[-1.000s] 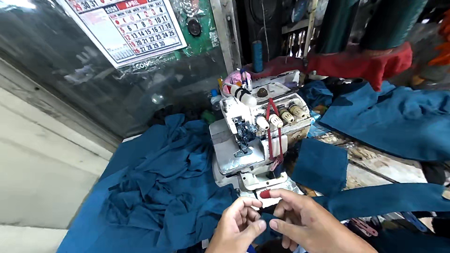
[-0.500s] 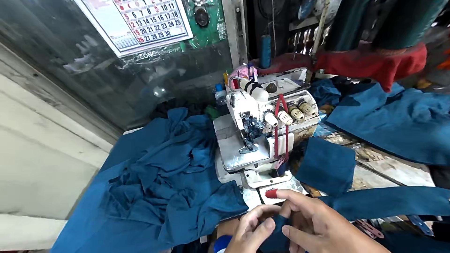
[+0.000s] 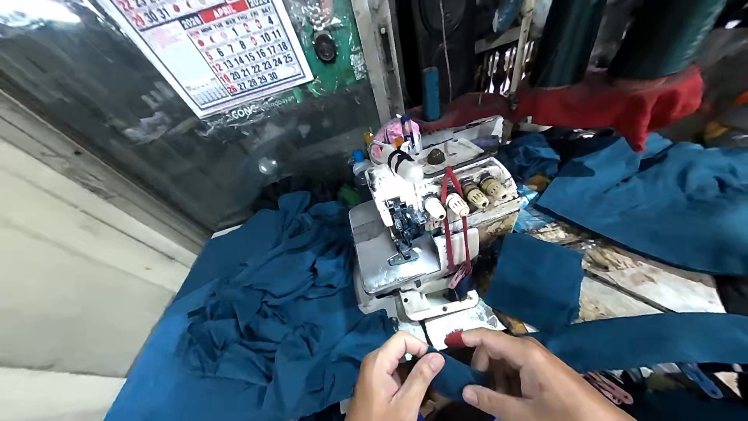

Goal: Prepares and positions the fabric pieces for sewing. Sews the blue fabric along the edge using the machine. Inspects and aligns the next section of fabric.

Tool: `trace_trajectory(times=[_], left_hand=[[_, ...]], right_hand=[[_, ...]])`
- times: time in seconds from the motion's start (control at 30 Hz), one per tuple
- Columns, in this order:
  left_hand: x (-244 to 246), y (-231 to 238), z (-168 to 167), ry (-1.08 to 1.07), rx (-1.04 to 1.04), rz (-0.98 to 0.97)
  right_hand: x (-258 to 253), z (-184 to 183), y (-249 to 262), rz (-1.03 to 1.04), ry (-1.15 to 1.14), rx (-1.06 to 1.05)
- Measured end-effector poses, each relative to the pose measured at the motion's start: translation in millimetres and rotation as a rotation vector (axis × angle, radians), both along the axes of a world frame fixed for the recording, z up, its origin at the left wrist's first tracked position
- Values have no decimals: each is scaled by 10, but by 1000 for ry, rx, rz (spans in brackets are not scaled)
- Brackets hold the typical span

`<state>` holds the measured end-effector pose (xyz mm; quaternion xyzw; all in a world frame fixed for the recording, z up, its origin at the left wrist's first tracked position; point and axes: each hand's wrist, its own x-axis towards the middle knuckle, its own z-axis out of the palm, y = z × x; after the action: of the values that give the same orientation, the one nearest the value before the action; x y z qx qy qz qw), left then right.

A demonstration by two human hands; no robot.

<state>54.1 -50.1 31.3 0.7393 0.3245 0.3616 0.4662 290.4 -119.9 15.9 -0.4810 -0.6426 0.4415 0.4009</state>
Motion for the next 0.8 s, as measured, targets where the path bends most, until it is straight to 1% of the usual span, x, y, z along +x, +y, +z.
trace_trajectory(times=[0.1, 0.17, 0.27, 0.37, 0.43, 0.53, 0.67, 0.8], left_hand=[[-32, 96, -50, -27, 24, -6], [-37, 98, -13, -29, 38, 15], [-54, 110, -33, 25, 111, 37], [-92, 163, -20, 86, 217, 30], [-106, 192, 9, 97, 250, 37], [-133, 255, 51, 103, 310, 61], [-155, 350, 0, 140, 312, 63], [-144, 346, -11, 67, 283, 67]], right_hand=[[5, -1, -15, 6, 18, -36], [-8, 55, -16, 9, 52, -62], [-66, 97, -14, -17, 61, -101], [-123, 111, 28, -10, 31, -82], [-149, 89, 37, -37, -21, -44], [-159, 108, 58, -62, -27, -35], [-171, 90, 79, -72, -22, -94], [-208, 124, 61, -122, 35, -89]])
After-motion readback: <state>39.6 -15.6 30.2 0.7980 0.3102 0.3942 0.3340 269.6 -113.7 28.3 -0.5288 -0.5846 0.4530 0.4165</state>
